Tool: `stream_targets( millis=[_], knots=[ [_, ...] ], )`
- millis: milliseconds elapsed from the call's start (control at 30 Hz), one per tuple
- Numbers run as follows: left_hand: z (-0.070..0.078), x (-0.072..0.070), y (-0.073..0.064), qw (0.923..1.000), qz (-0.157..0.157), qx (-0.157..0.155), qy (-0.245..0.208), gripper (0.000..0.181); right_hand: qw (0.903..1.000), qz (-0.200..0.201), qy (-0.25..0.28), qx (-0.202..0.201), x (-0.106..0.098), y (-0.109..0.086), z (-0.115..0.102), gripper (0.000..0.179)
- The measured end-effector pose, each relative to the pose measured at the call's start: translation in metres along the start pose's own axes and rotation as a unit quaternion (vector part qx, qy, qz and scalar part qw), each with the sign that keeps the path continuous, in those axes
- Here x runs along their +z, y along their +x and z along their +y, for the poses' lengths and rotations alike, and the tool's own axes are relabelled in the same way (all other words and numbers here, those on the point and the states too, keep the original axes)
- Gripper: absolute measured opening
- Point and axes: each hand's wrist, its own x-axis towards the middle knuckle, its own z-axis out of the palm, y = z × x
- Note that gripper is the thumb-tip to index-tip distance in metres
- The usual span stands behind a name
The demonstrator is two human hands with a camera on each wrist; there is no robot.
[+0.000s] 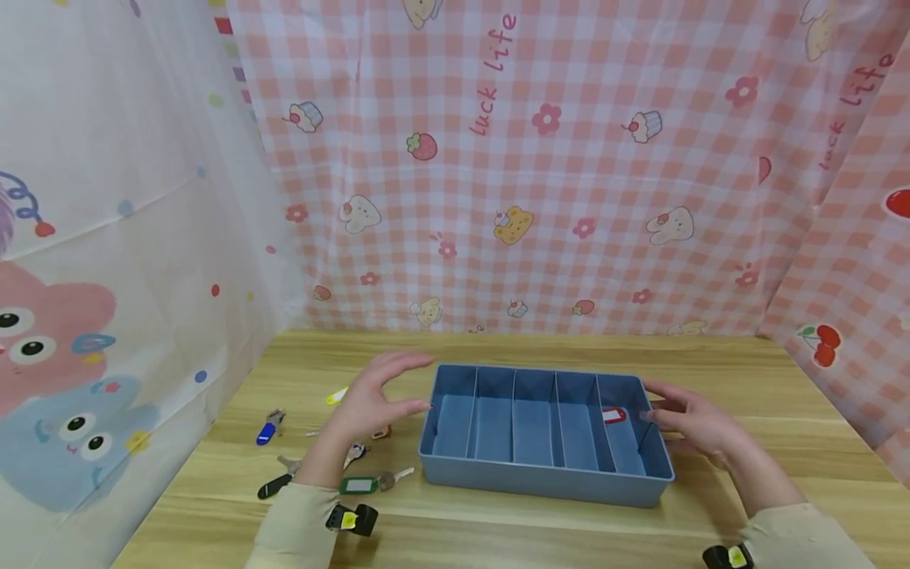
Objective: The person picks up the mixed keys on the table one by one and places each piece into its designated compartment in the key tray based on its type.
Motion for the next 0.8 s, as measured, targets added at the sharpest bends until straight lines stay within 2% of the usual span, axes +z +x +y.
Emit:
stream_targets(
  millis=[167, 367, 600, 800],
  knots=[
    [-0.006, -0.005, -0.004, 0.9992, -0.012, -0.034, 0.018, 0.058, 1.0000, -0.002, 0.003, 0.004, 0.000, 0.000, 0.000, 0.067],
    [-0.020, -0.010, -0.010, 0.9983, -0.028, -0.049, 0.013, 0.054, 1.0000, -0.005, 0.006, 0.003, 0.000, 0.000, -0.001, 0.066],
    [-0.035, -0.015, -0.019, 0.9975, -0.056, -0.034, 0.025, 0.055, 1.0000, -0.003, 0.004, 0.004, 0.000, 0.001, -0.001, 0.067],
    [-0.044, -0.019, -0.026, 0.9934, -0.095, -0.046, 0.044, 0.053, 1.0000, -0.001, -0.002, 0.003, 0.000, 0.000, 0.000, 0.066]
  ],
)
